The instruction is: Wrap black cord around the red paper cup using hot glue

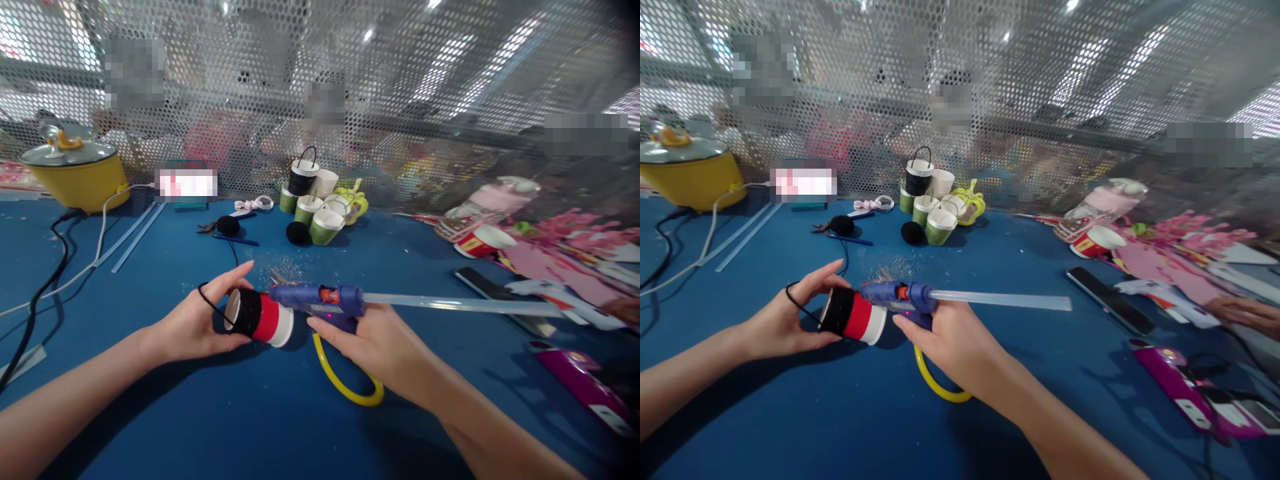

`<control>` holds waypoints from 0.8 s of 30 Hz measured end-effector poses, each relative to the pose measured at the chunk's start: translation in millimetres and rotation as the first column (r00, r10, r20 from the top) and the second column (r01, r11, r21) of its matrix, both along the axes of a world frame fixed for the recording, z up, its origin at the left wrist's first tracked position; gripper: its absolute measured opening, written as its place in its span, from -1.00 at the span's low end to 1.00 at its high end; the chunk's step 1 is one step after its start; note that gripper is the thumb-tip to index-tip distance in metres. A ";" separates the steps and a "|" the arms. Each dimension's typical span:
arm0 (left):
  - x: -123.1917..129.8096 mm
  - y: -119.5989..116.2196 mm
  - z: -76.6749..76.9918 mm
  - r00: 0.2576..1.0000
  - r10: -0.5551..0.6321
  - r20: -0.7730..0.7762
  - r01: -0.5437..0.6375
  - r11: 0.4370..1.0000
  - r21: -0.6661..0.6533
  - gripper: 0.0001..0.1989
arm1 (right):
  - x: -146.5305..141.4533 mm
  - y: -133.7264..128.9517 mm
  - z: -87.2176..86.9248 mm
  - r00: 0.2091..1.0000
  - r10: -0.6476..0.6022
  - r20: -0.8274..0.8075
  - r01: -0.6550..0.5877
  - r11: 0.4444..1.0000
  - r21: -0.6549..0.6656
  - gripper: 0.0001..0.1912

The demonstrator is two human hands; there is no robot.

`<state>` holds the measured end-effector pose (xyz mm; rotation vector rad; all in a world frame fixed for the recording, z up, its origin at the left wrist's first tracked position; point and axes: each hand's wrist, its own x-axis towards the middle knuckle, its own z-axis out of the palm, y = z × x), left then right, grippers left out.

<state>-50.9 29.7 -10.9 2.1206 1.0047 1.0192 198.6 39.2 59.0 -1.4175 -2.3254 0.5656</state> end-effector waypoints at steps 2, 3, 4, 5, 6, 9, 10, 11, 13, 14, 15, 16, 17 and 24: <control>-0.3 -0.3 -0.6 1.000 -0.002 -0.005 0.002 1.000 0.014 -0.12 | -1.8 -0.3 3.3 0.999 -0.023 -0.048 0.019 0.995 -0.097 -0.76; -0.3 -0.3 -1.0 1.000 -0.001 -0.004 0.001 1.000 0.016 -0.11 | -2.1 0.1 4.7 0.996 -0.052 -0.067 0.040 0.985 -0.170 -0.76; -0.3 0.0 -1.4 1.000 0.003 0.001 -0.003 1.000 0.008 -0.11 | -1.9 1.3 5.8 0.992 -0.085 -0.089 0.060 0.966 -0.251 -0.74; -0.2 0.4 -1.7 1.000 0.011 0.013 -0.011 1.000 -0.010 -0.11 | -1.2 3.4 6.4 0.986 -0.117 -0.115 0.074 0.943 -0.325 -0.73; 0.0 0.8 -1.9 0.999 0.026 0.028 -0.025 0.999 -0.037 -0.10 | 0.1 6.6 6.4 0.979 -0.143 -0.144 0.080 0.923 -0.377 -0.73; 0.8 2.1 -1.1 0.993 0.092 0.072 -0.081 0.986 -0.145 -0.06 | 6.0 23.1 1.4 0.946 -0.218 -0.241 0.131 0.934 -0.332 -0.77; 1.0 2.3 -0.5 0.990 0.115 0.080 -0.100 0.980 -0.174 -0.05 | 8.2 30.3 -2.1 0.936 -0.242 -0.257 0.166 0.944 -0.284 -0.79; 1.2 2.5 0.4 0.987 0.135 0.084 -0.116 0.973 -0.201 -0.04 | 10.3 38.0 -6.4 0.931 -0.258 -0.257 0.194 0.948 -0.251 -0.80; 1.8 2.4 2.4 0.982 0.169 0.089 -0.143 0.959 -0.245 -0.02 | 14.1 53.6 -17.3 0.944 -0.278 -0.177 0.239 0.948 -0.211 -0.77; 2.2 2.2 3.4 0.979 0.184 0.090 -0.154 0.952 -0.264 -0.02 | 15.8 61.2 -23.3 0.951 -0.289 -0.108 0.264 0.944 -0.198 -0.73; 2.7 2.0 4.4 0.976 0.196 0.091 -0.164 0.946 -0.279 -0.03 | 17.4 68.2 -29.1 0.951 -0.306 -0.042 0.294 0.939 -0.176 -0.69; 3.4 1.8 5.4 0.974 0.206 0.094 -0.172 0.942 -0.290 -0.03 | 18.9 74.7 -34.5 0.946 -0.325 0.012 0.323 0.934 -0.154 -0.66; 4.1 1.6 6.2 0.972 0.216 0.097 -0.179 0.938 -0.297 -0.03 | 20.1 80.4 -38.8 0.937 -0.345 0.053 0.349 0.929 -0.126 -0.64; 9.0 2.2 7.5 0.967 0.236 0.099 -0.190 0.921 -0.339 0.01 | -5.6 71.4 -22.0 0.964 -0.245 0.104 0.215 0.947 0.239 -0.84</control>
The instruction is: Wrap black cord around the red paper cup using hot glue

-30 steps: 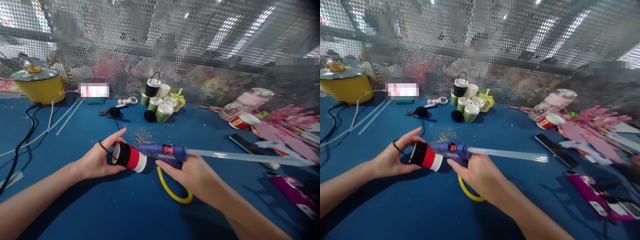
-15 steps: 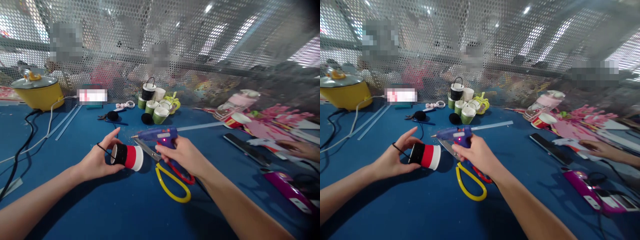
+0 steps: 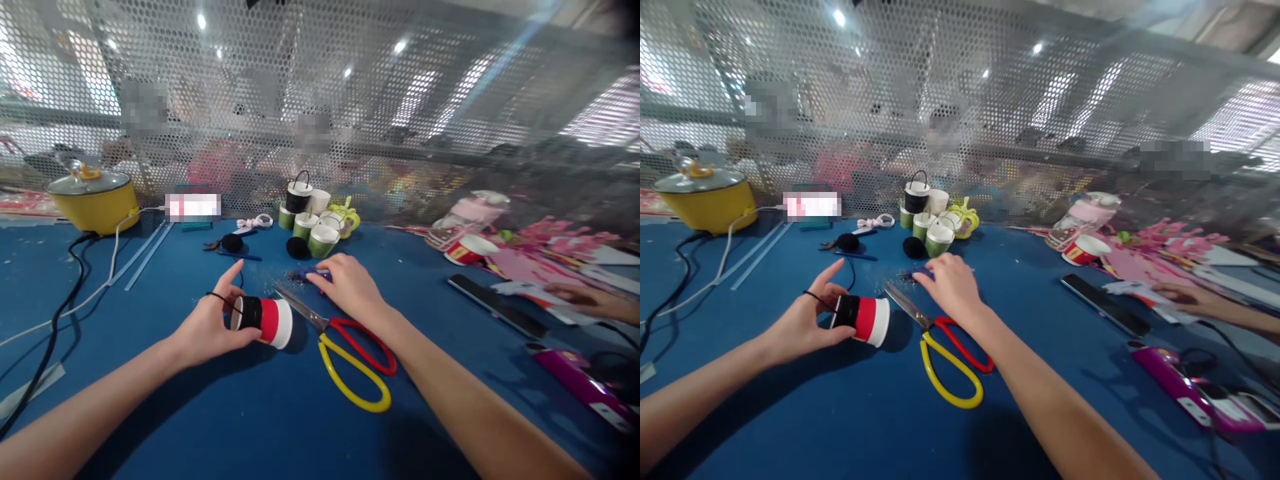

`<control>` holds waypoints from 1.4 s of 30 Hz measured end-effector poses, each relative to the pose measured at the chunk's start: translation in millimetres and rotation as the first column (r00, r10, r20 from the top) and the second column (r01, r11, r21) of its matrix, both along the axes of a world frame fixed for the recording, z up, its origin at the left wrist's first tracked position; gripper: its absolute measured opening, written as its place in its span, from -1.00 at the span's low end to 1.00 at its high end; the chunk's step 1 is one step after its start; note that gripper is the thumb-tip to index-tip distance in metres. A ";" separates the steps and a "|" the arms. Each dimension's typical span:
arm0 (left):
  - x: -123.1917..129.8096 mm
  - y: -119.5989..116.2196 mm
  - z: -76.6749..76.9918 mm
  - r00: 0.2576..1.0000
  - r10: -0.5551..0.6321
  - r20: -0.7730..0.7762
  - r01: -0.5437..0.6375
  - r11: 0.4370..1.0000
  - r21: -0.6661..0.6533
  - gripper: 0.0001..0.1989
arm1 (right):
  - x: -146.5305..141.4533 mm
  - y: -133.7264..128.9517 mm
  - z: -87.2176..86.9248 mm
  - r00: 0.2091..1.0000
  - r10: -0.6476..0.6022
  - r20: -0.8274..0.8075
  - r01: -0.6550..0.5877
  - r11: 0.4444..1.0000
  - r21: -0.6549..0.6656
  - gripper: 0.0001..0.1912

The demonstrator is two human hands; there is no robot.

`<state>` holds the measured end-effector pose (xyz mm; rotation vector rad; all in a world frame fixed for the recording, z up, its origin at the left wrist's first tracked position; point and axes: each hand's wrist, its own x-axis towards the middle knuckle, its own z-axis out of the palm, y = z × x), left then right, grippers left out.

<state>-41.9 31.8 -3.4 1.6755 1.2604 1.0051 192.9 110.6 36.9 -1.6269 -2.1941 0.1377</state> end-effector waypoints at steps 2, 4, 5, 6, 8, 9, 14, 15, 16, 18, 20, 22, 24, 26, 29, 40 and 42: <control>0.7 -0.3 -0.5 1.000 -0.005 0.005 0.005 1.000 0.000 0.02 | -25.0 -19.2 12.3 0.940 0.334 -0.062 -0.333 0.942 0.031 -0.85; 1.2 -1.1 -0.8 0.999 -0.035 0.028 0.035 0.999 0.021 0.02 | -52.3 -37.9 21.2 0.837 0.535 -0.114 -0.537 0.844 0.014 -0.79; 1.4 -1.7 -0.7 0.997 -0.057 0.043 0.055 0.998 0.036 0.01 | -64.5 -45.1 24.2 0.805 0.583 -0.103 -0.587 0.810 0.000 -0.78; 1.4 -2.2 -0.4 0.995 -0.078 0.055 0.076 0.996 0.050 0.01 | -74.6 -50.5 26.5 0.782 0.618 -0.083 -0.621 0.784 -0.018 -0.83; 1.4 -3.2 1.1 0.992 -0.109 0.060 0.105 0.992 0.064 0.00 | -86.1 -55.4 30.3 0.751 0.659 -0.049 -0.660 0.748 -0.060 -0.90; 1.2 -3.5 1.9 0.992 -0.116 0.047 0.113 0.991 0.069 0.00 | -87.2 -55.4 32.2 0.747 0.662 -0.064 -0.665 0.743 -0.078 -0.85; -0.4 -3.6 3.6 0.990 -0.117 0.073 0.116 0.993 0.020 -0.05 | -64.0 -48.3 37.5 0.781 0.485 -0.395 -0.557 0.826 -0.085 -0.86; -0.5 -3.8 3.4 0.988 -0.124 0.089 0.123 0.992 0.010 -0.06 | -58.6 -47.3 36.1 0.781 0.435 -0.448 -0.526 0.845 -0.095 -0.86; -0.4 -4.2 3.1 0.986 -0.135 0.102 0.136 0.991 0.003 -0.07 | -54.3 -46.5 33.7 0.779 0.391 -0.490 -0.500 0.859 -0.111 -0.84; 0.4 -5.6 3.1 0.978 -0.173 0.118 0.174 0.985 -0.002 -0.08 | -49.1 -45.5 26.9 0.768 0.324 -0.552 -0.466 0.875 -0.134 -0.81; 1.3 -7.4 3.7 0.972 -0.203 0.121 0.204 0.979 0.003 -0.10 | -48.1 -44.6 19.6 0.755 0.294 -0.586 -0.451 0.882 -0.139 -0.79; 2.0 -9.1 4.6 0.969 -0.218 0.114 0.217 0.976 0.022 -0.10 | -49.2 -43.6 14.3 0.750 0.289 -0.595 -0.447 0.884 -0.134 -0.78; 2.1 -10.4 5.3 0.970 -0.220 0.104 0.216 0.975 0.048 -0.10 | -50.3 -42.8 11.6 0.755 0.291 -0.588 -0.444 0.886 -0.132 -0.78; 1.9 -11.2 5.5 0.971 -0.221 0.095 0.214 0.974 0.078 -0.11 | -50.7 -42.4 10.6 0.767 0.293 -0.570 -0.441 0.887 -0.137 -0.78; 1.8 -11.8 4.4 0.969 -0.235 0.072 0.224 0.965 0.133 -0.11 | -50.2 -42.3 10.2 0.787 0.292 -0.543 -0.439 0.884 -0.161 -0.77; -1.6 -12.8 -0.7 0.963 -0.257 -0.080 0.268 0.899 0.345 -0.10 | -49.1 -45.1 14.9 0.878 0.266 -0.398 -0.401 0.864 -0.306 -0.78; -2.1 -12.5 -0.6 0.962 -0.254 -0.099 0.273 0.887 0.372 -0.10 | -48.8 -46.3 16.5 0.887 0.286 -0.363 -0.409 0.851 -0.330 -0.78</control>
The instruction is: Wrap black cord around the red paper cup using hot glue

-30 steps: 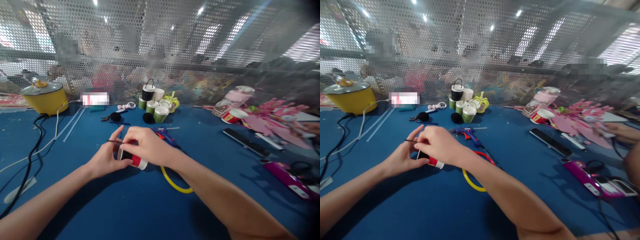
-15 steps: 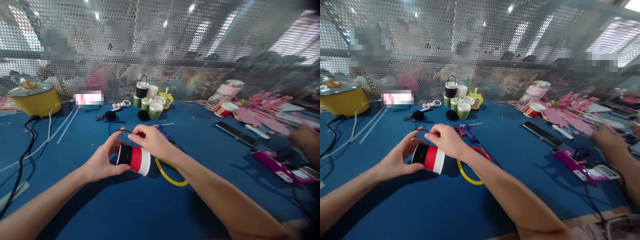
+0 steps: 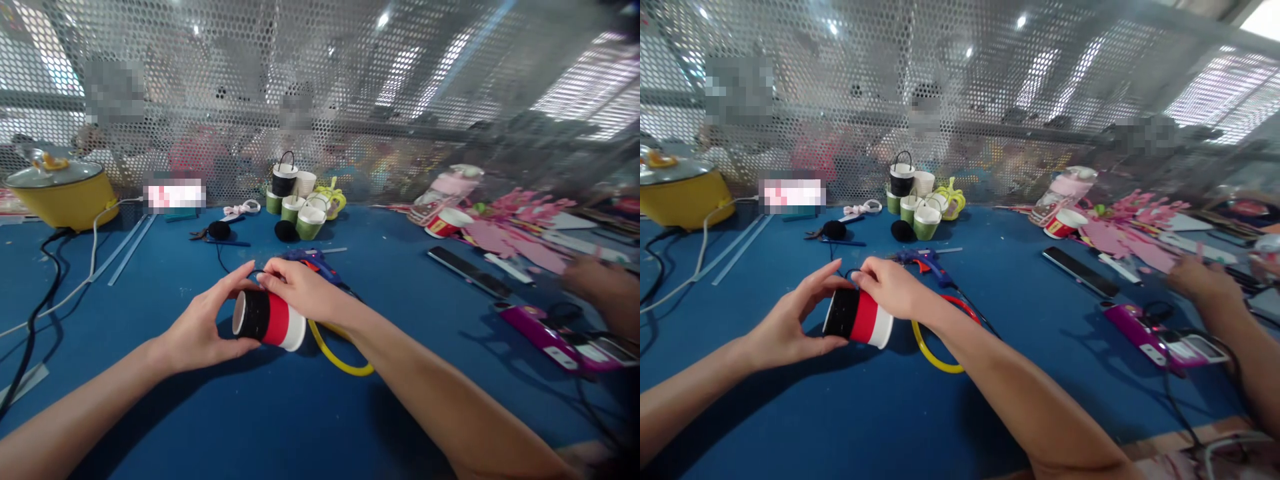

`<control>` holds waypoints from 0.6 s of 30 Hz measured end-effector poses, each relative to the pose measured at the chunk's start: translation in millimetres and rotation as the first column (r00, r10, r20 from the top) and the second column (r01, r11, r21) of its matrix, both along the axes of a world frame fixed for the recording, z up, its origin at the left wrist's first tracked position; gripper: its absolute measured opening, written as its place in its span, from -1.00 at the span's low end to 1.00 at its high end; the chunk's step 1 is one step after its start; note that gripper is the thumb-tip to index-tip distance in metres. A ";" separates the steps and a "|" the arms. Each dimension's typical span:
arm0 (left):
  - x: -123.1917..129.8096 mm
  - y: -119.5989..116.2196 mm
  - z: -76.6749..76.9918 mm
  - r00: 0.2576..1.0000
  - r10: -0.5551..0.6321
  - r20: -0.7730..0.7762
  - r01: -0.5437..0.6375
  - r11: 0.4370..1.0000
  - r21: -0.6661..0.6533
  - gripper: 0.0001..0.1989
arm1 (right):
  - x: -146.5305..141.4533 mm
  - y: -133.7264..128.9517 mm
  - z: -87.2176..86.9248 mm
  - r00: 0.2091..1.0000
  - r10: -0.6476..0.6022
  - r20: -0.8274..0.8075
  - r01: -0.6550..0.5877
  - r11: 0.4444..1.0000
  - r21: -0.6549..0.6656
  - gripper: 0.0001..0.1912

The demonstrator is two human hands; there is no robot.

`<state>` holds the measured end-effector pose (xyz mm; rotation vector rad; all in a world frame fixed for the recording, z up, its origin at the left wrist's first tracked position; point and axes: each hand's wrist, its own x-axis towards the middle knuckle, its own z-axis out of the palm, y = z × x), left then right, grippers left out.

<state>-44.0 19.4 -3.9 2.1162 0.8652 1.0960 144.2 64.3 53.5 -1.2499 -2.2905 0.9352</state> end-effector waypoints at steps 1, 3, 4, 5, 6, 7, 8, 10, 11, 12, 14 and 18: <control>-0.1 0.2 0.2 1.000 0.001 -0.002 -0.001 1.000 0.014 -0.10 | 0.3 -0.3 0.6 1.000 0.015 0.017 -0.015 1.000 0.000 -0.77; -0.3 0.8 0.7 1.000 0.002 -0.017 -0.001 0.999 0.047 -0.11 | 1.2 -0.1 1.1 0.997 0.049 0.052 -0.050 0.999 0.002 -0.77; -0.4 1.1 1.0 1.000 0.001 -0.030 0.000 0.998 0.061 -0.12 | 1.7 0.3 1.0 0.995 0.067 0.068 -0.068 0.998 0.003 -0.76; -0.5 1.4 1.2 0.999 0.002 -0.045 0.002 0.997 0.074 -0.12 | 2.2 0.8 0.7 0.993 0.082 0.082 -0.082 0.997 0.005 -0.76; -0.7 1.8 1.2 0.998 0.003 -0.061 0.002 0.997 0.081 -0.13 | 2.5 1.3 0.1 0.992 0.089 0.093 -0.090 0.996 0.010 -0.76; -1.1 2.3 1.0 0.997 0.005 -0.074 0.001 0.997 0.082 -0.14 | 2.6 1.8 -0.7 0.991 0.087 0.100 -0.089 0.996 0.021 -0.76; -1.5 2.9 0.6 0.996 0.006 -0.084 0.001 0.997 0.079 -0.15 | 2.6 2.2 -1.8 0.992 0.078 0.104 -0.082 0.996 0.038 -0.75; -2.4 4.4 -1.0 0.996 0.006 -0.088 -0.001 0.998 0.061 -0.17 | 2.1 2.4 -4.2 0.993 0.053 0.108 -0.061 0.995 0.078 -0.75; -2.6 5.2 -2.1 0.997 0.008 -0.081 -0.004 0.999 0.045 -0.18 | 1.7 2.3 -5.5 0.993 0.040 0.111 -0.051 0.994 0.095 -0.75; -2.6 6.0 -3.2 0.997 0.007 -0.071 -0.006 1.000 0.018 -0.18 | 1.2 1.9 -6.7 0.993 0.026 0.116 -0.038 0.993 0.108 -0.76; -1.7 7.2 -4.8 0.999 0.004 -0.040 -0.006 0.997 -0.070 -0.16 | 0.0 0.6 -8.8 0.991 -0.006 0.131 -0.011 0.991 0.130 -0.77; 2.8 7.1 -2.8 0.997 0.001 0.077 0.029 0.926 -0.377 -0.09 | -4.5 -5.3 -10.9 0.979 -0.068 0.191 0.028 0.979 0.203 -0.81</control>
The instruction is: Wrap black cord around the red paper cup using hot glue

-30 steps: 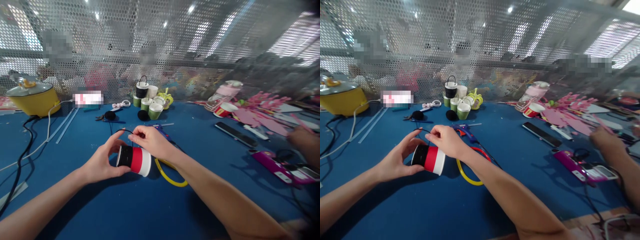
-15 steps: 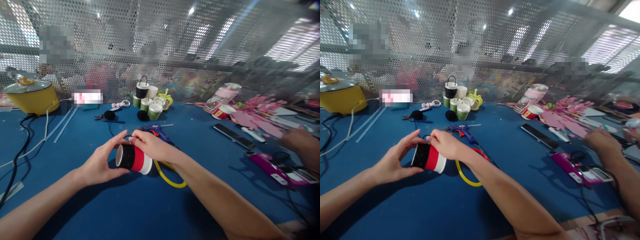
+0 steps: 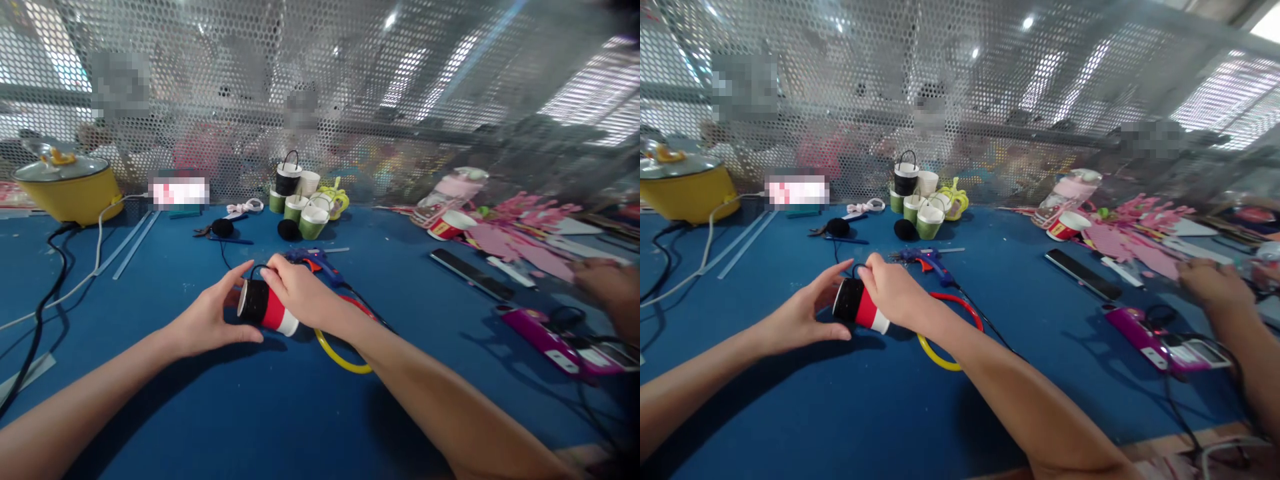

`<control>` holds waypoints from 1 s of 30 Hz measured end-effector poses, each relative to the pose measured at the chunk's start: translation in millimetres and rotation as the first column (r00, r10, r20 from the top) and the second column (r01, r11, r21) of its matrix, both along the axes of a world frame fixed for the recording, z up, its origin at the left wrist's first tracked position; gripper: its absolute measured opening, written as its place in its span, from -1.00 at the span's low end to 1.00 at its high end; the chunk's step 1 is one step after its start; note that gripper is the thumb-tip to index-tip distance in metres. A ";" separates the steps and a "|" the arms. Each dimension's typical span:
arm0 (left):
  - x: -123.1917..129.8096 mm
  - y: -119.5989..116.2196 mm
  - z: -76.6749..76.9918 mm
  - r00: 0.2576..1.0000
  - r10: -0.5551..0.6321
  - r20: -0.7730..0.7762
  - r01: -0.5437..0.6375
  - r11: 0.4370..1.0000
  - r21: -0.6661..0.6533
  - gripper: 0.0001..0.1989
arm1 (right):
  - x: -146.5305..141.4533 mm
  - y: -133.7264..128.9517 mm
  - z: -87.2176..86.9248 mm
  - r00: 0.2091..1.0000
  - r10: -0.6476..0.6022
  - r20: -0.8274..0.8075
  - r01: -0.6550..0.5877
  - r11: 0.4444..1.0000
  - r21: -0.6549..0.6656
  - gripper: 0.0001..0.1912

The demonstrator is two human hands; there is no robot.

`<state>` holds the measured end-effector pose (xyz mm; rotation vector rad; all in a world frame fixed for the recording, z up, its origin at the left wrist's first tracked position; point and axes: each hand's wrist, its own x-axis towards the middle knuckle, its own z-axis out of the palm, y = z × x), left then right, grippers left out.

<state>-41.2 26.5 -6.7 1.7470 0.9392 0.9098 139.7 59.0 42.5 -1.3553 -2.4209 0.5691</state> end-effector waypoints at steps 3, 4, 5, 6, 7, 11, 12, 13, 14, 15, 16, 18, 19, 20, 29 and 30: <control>2.7 -0.8 4.5 0.997 0.038 0.065 -0.027 0.985 -0.168 -0.22 | -5.3 -6.3 -0.5 0.997 -0.012 0.072 0.010 0.999 0.037 -0.83; 3.1 -0.9 5.9 0.996 0.058 0.065 -0.045 0.981 -0.187 -0.28 | -6.9 -8.2 -0.6 0.996 -0.012 0.090 0.008 0.999 0.045 -0.83; 3.4 -1.0 7.0 0.995 0.075 0.062 -0.061 0.979 -0.194 -0.33 | -8.0 -9.8 -0.5 0.995 -0.006 0.102 0.001 0.999 0.053 -0.83; 3.5 -1.1 7.8 0.994 0.086 0.062 -0.073 0.978 -0.194 -0.36 | -8.7 -10.9 -0.4 0.994 -0.001 0.108 -0.005 0.998 0.061 -0.84; 3.5 -1.2 8.4 0.994 0.091 0.066 -0.077 0.978 -0.192 -0.37 | -8.8 -11.3 -0.2 0.994 0.005 0.108 -0.012 0.998 0.067 -0.85; 3.3 -1.9 9.4 0.992 0.064 0.106 -0.045 0.984 -0.171 -0.35 | -4.5 -7.9 1.1 0.998 0.056 0.019 -0.057 0.996 0.062 -0.84; 3.2 -2.2 9.6 0.992 0.056 0.115 -0.036 0.985 -0.167 -0.35 | -3.1 -6.4 1.5 0.998 0.068 -0.018 -0.067 0.996 0.061 -0.82; 3.2 -2.4 9.8 0.991 0.050 0.121 -0.030 0.986 -0.164 -0.35 | -1.8 -4.9 1.8 0.996 0.077 -0.052 -0.074 0.995 0.061 -0.81; 3.3 -2.6 10.0 0.991 0.045 0.126 -0.025 0.987 -0.162 -0.34 | -0.9 -3.7 2.1 0.993 0.081 -0.080 -0.077 0.995 0.059 -0.80; 3.4 -2.8 10.3 0.991 0.041 0.128 -0.021 0.987 -0.156 -0.33 | -0.3 -2.8 2.3 0.992 0.081 -0.101 -0.076 0.996 0.055 -0.80; 3.5 -2.9 10.6 0.992 0.037 0.124 -0.018 0.988 -0.150 -0.32 | -0.1 -2.2 2.5 0.990 0.079 -0.115 -0.074 0.996 0.049 -0.79; 3.7 -3.1 10.9 0.994 0.031 0.109 -0.016 0.991 -0.136 -0.31 | -0.4 -2.0 2.6 0.990 0.079 -0.119 -0.076 0.997 0.029 -0.79; 3.9 -3.2 10.9 0.994 0.031 0.103 -0.017 0.992 -0.129 -0.30 | -0.8 -2.3 2.6 0.990 0.082 -0.112 -0.081 0.997 0.016 -0.80; 4.0 -3.4 10.9 0.995 0.032 0.099 -0.020 0.992 -0.125 -0.29 | -1.2 -2.8 2.6 0.992 0.083 -0.100 -0.083 0.997 0.004 -0.80; 4.1 -4.4 13.3 0.992 0.029 0.126 -0.003 0.980 -0.201 -0.28 | -4.1 -8.5 1.8 0.997 0.076 -0.011 -0.076 0.997 0.025 -0.84; 4.2 -4.6 13.7 0.991 0.037 0.126 -0.008 0.975 -0.223 -0.28 | -5.3 -10.1 2.0 0.997 0.074 0.003 -0.074 0.996 0.039 -0.84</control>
